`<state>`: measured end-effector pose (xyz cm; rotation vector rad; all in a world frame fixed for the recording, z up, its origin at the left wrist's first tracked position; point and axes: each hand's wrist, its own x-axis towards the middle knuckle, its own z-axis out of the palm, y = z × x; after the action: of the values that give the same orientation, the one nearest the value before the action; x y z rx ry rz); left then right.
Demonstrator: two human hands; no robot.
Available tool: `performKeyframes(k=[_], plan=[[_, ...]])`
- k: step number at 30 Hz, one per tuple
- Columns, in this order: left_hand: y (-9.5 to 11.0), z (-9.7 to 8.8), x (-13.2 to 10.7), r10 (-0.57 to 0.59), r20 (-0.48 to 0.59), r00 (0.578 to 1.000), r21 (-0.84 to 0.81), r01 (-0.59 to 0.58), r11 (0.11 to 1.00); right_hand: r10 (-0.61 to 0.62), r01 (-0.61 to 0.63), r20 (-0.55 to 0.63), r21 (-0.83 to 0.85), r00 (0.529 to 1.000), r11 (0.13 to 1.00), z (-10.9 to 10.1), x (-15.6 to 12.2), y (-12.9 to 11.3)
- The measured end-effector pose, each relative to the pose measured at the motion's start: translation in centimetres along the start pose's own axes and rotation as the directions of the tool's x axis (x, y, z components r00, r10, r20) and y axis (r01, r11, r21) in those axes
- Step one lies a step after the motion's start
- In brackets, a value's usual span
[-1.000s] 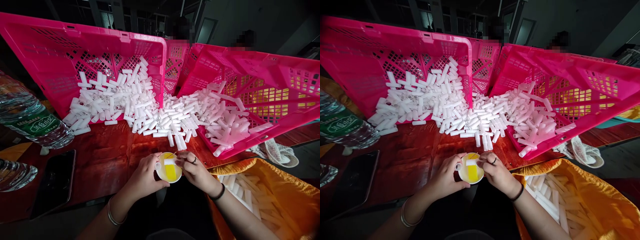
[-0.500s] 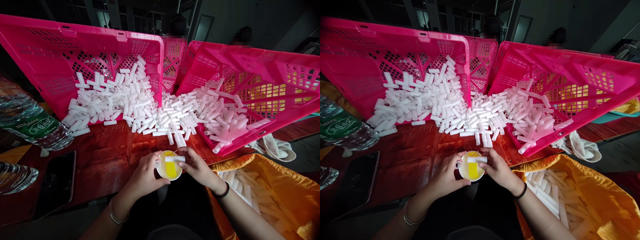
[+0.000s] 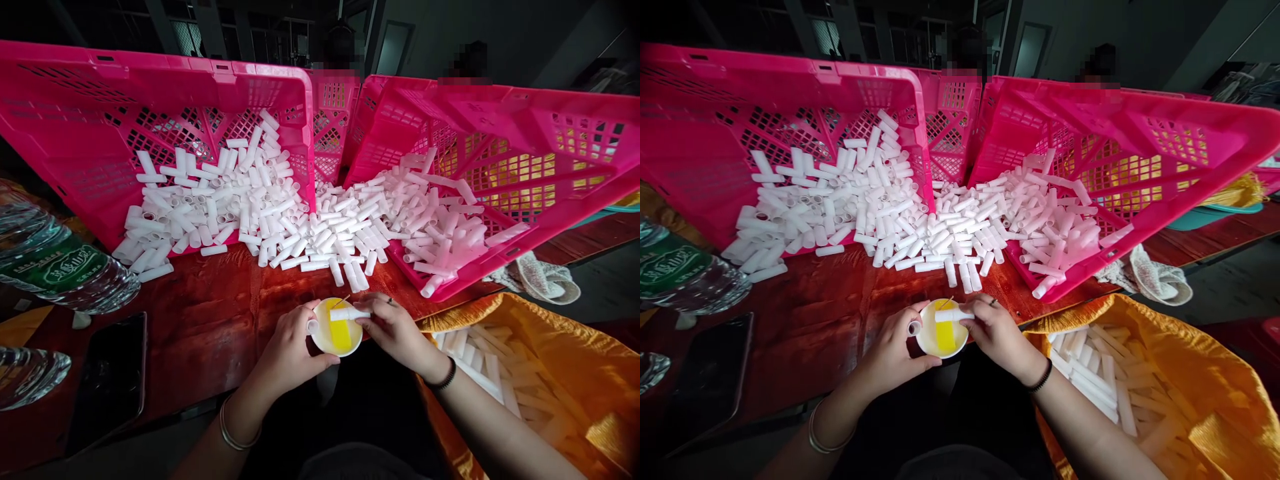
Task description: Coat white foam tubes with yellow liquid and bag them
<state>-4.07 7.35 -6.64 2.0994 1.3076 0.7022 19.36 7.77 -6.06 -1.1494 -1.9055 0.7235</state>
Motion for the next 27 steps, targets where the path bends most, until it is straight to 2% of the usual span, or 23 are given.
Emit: performKeyframes(k=[2,3,6,8,9,11,13,15,17,19,21,24,26,27], plan=[[-0.1,0.0,0.0,0.011,-0.013,1.000,0.007,-0.011,1.000,-0.089,0.088,-0.021,-0.024,0.996,0.996,-0.2,0.0,-0.1],[-0.1,0.0,-0.1,0.015,-0.020,1.000,0.009,-0.015,1.000,-0.082,0.083,-0.013,0.012,0.997,0.997,-0.3,-0.1,-0.2],[-0.2,0.1,-0.1,0.023,-0.031,0.999,0.012,-0.023,1.000,0.092,-0.102,0.071,0.156,0.993,0.982,-0.4,-0.2,-0.1],[-0.2,0.2,0.0,0.025,-0.030,0.999,0.017,-0.025,1.000,0.151,-0.161,0.091,0.123,0.984,0.979,-0.4,-0.2,0.0],[-0.3,0.3,0.0,0.029,-0.029,0.999,0.020,-0.029,0.999,0.116,-0.120,0.069,0.059,0.991,0.991,-0.5,-0.3,0.1],[-0.4,0.2,0.1,0.061,-0.042,0.997,0.028,-0.060,0.998,-0.075,0.076,0.019,-0.104,0.997,0.992,-0.7,-0.4,0.1],[-0.4,-0.2,0.1,0.120,-0.084,0.989,0.052,-0.116,0.992,-0.271,0.266,-0.003,-0.192,0.962,0.945,-1.0,-0.5,-0.1],[-0.1,-0.8,0.1,0.164,-0.122,0.979,0.102,-0.152,0.983,-0.348,0.331,-0.057,-0.194,0.936,0.923,-1.2,-0.7,-0.7],[0.5,-1.7,0.1,0.191,-0.107,0.976,0.162,-0.172,0.972,-0.302,0.286,-0.163,-0.111,0.939,0.952,-1.2,-0.9,-1.8],[1.5,-2.7,0.1,0.254,-0.064,0.965,0.222,-0.235,0.946,-0.208,0.214,-0.211,0.007,0.955,0.977,-1.2,-1.1,-3.1],[2.6,-3.5,0.1,0.357,-0.044,0.933,0.289,-0.330,0.898,-0.139,0.158,-0.183,0.097,0.973,0.983,-1.3,-1.2,-4.4],[4.1,-4.4,-0.3,0.468,-0.027,0.883,0.427,-0.413,0.804,-0.116,0.125,-0.092,0.094,0.989,0.988,-1.8,-1.5,-6.1],[5.1,-4.5,-0.8,0.459,-0.005,0.888,0.467,-0.404,0.786,-0.120,0.122,-0.039,0.063,0.992,0.990,-2.2,-1.7,-7.1],[5.7,-4.4,-1.1,0.430,0.015,0.903,0.435,-0.393,0.810,-0.131,0.132,-0.025,0.034,0.991,0.991,-2.2,-1.8,-7.6]])
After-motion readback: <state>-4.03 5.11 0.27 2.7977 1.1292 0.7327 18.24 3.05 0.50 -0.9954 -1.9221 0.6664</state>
